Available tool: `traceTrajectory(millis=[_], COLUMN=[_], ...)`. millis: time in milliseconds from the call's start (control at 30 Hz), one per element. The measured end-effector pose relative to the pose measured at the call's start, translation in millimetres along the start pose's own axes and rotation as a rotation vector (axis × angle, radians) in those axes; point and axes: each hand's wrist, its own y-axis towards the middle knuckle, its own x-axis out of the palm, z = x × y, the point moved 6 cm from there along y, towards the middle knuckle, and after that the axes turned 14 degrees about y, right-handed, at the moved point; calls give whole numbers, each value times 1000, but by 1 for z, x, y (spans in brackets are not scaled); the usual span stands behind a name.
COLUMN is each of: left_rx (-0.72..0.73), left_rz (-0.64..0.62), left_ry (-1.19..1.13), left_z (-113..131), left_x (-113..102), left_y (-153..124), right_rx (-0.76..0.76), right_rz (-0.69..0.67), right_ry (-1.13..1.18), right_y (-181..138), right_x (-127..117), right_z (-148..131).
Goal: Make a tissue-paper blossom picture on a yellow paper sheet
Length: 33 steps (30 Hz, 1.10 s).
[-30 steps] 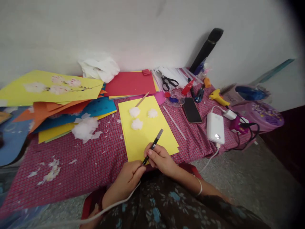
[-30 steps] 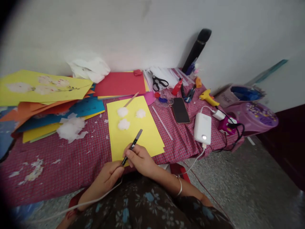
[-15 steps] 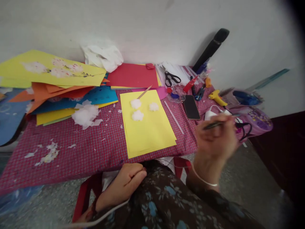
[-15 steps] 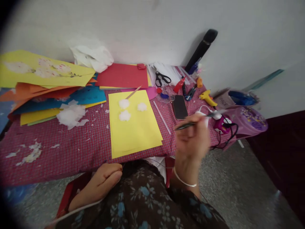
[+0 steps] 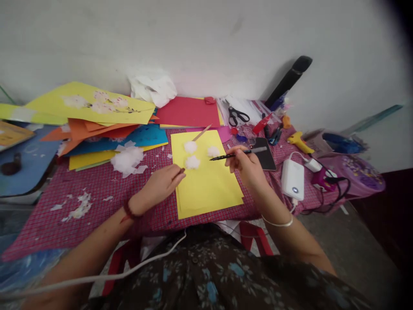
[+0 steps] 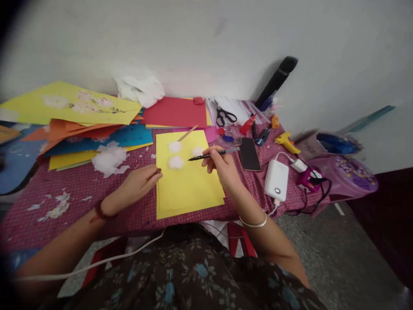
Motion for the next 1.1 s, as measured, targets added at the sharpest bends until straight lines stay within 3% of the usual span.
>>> traceTrajectory(millis=[133, 300, 533, 1100], left_rx=[2, 64, 23, 90], left_rz=[134, 65, 19, 34], left_ry=[33, 27, -15, -29], left_z=[-23, -24, -25, -21], left_x=[13, 32, 32, 32], left_y=[24, 20, 18, 18], right_rx=[-53, -16, 55, 84], right_rz=[28, 15, -52, -65], right_ry=[-16, -50, -59, -93], right_y=[33, 53, 51, 54], right_x=[6, 9, 9, 13], right_z=[16, 46, 70, 79])
